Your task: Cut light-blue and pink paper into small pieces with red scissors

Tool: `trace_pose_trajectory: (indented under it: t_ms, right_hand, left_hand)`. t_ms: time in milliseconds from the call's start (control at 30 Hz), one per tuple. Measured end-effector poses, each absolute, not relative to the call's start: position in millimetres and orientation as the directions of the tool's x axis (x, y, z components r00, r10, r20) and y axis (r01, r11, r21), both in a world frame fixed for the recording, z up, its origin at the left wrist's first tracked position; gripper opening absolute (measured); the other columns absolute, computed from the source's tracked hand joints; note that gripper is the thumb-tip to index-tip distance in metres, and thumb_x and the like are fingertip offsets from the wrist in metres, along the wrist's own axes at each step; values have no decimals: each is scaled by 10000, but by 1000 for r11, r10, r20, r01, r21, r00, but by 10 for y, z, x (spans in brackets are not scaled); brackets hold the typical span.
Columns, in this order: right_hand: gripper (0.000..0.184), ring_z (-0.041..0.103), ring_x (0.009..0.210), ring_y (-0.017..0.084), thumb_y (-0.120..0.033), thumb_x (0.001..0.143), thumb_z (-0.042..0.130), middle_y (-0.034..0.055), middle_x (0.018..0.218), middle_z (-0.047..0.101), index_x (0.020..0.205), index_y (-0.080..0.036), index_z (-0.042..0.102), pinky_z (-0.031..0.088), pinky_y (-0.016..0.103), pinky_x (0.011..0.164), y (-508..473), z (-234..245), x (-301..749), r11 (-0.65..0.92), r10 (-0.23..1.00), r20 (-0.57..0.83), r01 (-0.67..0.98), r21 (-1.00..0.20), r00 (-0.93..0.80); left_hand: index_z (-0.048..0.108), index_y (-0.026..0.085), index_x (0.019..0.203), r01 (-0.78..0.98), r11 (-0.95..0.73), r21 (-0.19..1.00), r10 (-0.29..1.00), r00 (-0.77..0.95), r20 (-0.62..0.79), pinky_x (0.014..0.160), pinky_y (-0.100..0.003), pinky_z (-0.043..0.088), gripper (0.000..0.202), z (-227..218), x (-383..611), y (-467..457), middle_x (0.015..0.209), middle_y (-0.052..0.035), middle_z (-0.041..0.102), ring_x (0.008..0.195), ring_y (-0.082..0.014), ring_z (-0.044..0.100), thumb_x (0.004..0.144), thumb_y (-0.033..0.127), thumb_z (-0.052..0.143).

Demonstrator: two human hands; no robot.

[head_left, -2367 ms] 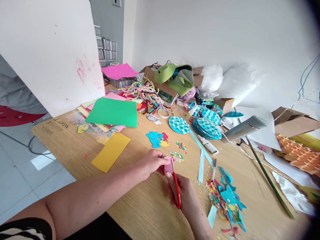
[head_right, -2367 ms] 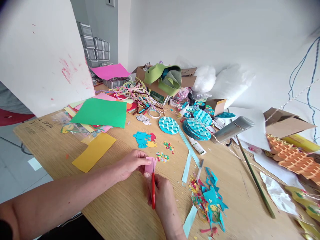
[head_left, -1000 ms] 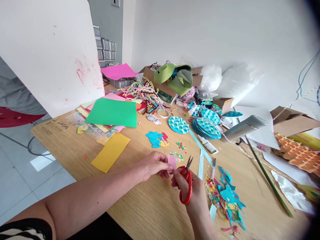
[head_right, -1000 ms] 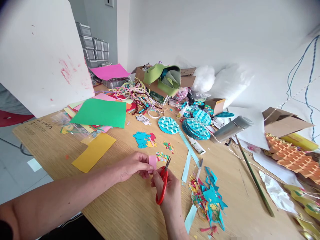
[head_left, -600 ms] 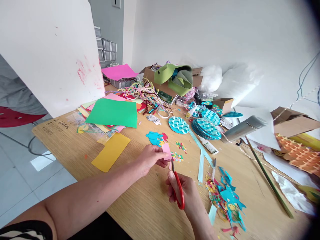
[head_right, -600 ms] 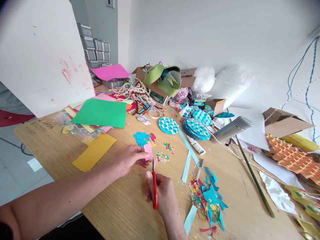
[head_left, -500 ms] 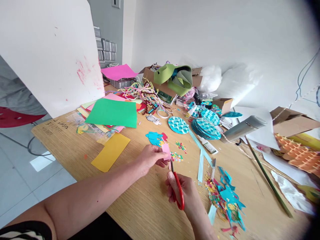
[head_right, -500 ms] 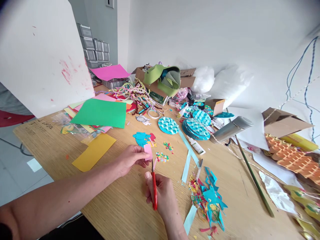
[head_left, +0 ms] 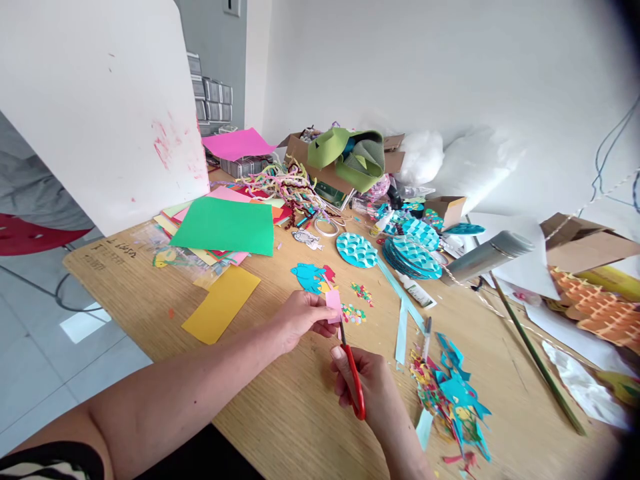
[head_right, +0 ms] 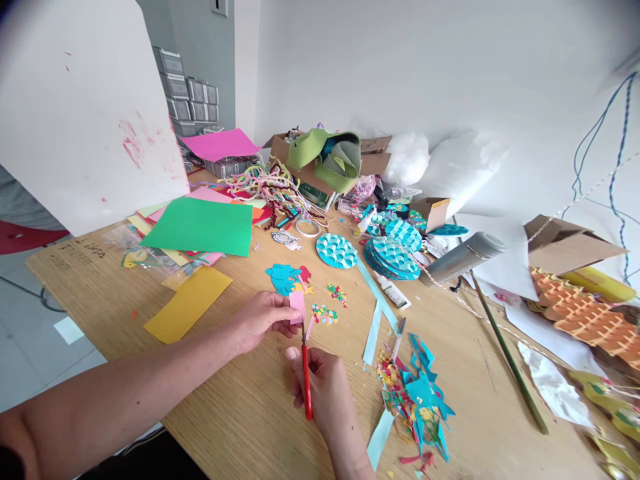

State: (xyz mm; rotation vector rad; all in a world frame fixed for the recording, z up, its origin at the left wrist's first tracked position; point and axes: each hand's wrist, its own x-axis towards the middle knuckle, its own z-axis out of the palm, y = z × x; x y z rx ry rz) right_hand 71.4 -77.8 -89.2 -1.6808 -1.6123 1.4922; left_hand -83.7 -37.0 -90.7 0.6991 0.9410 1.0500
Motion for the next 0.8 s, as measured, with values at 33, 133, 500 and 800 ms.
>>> trace_pose_trajectory:
  t_ms: [33, 133, 500, 800]
  right_hand:
    - [542, 466, 315, 99, -697, 730, 526, -15, 416, 533, 593, -172, 501, 280, 187, 332, -780, -893, 715, -273, 883, -418, 489, -828, -215]
    - [538, 470, 316, 100, -688, 737, 525, -14, 416, 534, 579, -175, 492, 286, 187, 333, -781, -897, 717, -266, 887, -413, 500, -824, -209]
    - [519, 465, 310, 103, -673, 739, 535, -17, 403, 524, 570, -185, 478, 285, 190, 328, -782, -874, 707, -254, 894, -405, 524, -813, -195]
    - [488, 456, 297, 104, -643, 709, 583, -24, 389, 516, 563, -191, 475, 280, 193, 317, -785, -870, 694, -283, 894, -417, 512, -811, -166]
  left_hand:
    - [677, 92, 627, -404, 356, 843, 934, 194, -301, 573, -258, 485, 222, -907, -836, -371, 598, -45, 646, 534, -114, 587, 571, 294, 750]
    - [672, 93, 622, -407, 359, 840, 933, 193, -305, 578, -265, 483, 222, -902, -830, -373, 597, -48, 647, 534, -118, 588, 568, 291, 755]
    - [664, 92, 623, -418, 367, 831, 930, 183, -319, 579, -269, 479, 243, -881, -824, -380, 593, -45, 645, 525, -115, 579, 539, 297, 765]
    - [660, 96, 617, -427, 370, 825, 929, 183, -322, 584, -270, 482, 229, -885, -819, -380, 588, -45, 645, 522, -114, 577, 542, 288, 760]
